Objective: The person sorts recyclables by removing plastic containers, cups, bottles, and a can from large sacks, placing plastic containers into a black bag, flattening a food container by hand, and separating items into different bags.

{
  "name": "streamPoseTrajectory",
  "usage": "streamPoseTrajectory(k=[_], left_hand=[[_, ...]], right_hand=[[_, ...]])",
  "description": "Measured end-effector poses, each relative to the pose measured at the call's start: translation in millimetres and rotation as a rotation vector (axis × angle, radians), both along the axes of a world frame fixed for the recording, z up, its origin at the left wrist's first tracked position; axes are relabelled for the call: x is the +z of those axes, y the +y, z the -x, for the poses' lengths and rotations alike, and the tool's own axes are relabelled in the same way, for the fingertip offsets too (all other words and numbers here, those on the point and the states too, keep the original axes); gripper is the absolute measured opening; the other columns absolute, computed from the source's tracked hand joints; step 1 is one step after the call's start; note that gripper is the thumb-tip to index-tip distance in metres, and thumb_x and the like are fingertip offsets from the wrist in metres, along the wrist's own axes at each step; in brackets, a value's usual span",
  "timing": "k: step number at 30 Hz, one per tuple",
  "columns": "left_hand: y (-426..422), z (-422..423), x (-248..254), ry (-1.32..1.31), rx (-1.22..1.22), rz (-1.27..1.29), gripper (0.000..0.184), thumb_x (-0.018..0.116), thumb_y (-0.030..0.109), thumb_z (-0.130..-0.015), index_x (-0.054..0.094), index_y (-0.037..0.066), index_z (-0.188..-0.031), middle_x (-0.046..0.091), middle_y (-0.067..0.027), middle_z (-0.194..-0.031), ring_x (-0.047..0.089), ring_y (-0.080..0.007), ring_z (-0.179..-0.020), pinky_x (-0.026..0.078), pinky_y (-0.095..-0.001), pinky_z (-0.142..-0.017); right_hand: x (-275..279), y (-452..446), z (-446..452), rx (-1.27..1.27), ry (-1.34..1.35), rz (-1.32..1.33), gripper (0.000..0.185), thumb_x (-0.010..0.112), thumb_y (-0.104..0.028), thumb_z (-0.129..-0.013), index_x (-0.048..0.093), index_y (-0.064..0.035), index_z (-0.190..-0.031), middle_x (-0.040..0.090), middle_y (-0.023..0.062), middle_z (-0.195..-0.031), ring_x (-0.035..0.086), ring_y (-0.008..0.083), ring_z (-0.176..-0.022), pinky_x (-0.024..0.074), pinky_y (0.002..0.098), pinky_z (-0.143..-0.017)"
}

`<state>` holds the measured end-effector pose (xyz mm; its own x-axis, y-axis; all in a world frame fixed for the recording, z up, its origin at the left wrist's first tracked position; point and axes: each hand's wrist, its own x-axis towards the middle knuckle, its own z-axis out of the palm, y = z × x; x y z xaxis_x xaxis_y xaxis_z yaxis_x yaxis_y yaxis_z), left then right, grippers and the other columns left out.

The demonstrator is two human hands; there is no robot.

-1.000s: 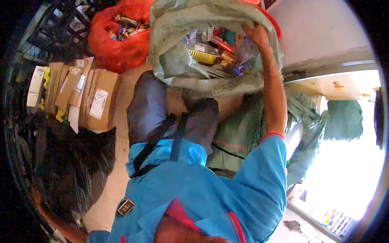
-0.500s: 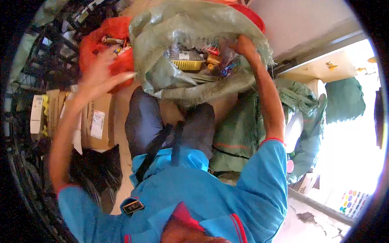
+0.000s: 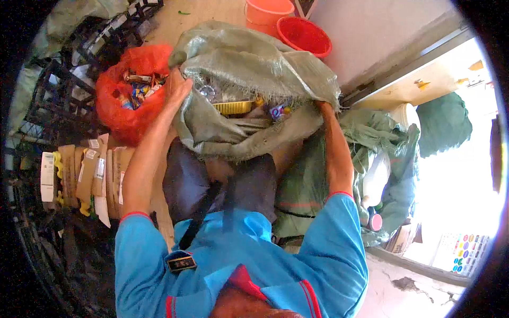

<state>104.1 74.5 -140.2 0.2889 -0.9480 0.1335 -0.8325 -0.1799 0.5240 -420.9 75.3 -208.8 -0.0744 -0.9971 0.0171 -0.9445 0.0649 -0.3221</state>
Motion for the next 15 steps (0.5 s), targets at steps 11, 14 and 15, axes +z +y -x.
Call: streamPoseTrajectory(k=[11,14,15], left_hand=[[3,8,48,0.506,-0.058,0.085,0.057,0.063,0.034,-0.073,0.052,0.0,-0.118,0.058,-0.0203,-0.11,0.056,-0.0318,-0.101,0.044,-0.0409,-0.088],[35,-9,74,0.762,-0.06,0.079,0.057,0.062,0.036,-0.074,0.052,0.001,-0.118,0.058,-0.0191,-0.11,0.056,-0.0311,-0.1,0.044,-0.0406,-0.087],[44,-12,80,0.831,-0.07,0.07,0.057,0.062,0.036,-0.074,0.053,0.001,-0.118,0.058,-0.0188,-0.11,0.056,-0.0309,-0.1,0.044,-0.0406,-0.087]], right_hand=[[150,33,-182,0.397,-0.564,-0.103,0.047,0.06,-0.043,-0.081,0.062,-0.0049,-0.108,0.065,0.0122,-0.101,0.059,0.0249,-0.094,0.0466,0.0389,-0.08],[217,29,-228,0.53,-0.646,-0.092,0.047,0.061,-0.044,-0.08,0.064,-0.0037,-0.105,0.066,0.0117,-0.099,0.06,0.0234,-0.092,0.0475,0.0383,-0.078],[237,30,-238,0.559,-0.644,-0.081,0.048,0.062,-0.044,-0.08,0.064,-0.0032,-0.104,0.066,0.0115,-0.098,0.06,0.0229,-0.091,0.0478,0.0381,-0.077]])
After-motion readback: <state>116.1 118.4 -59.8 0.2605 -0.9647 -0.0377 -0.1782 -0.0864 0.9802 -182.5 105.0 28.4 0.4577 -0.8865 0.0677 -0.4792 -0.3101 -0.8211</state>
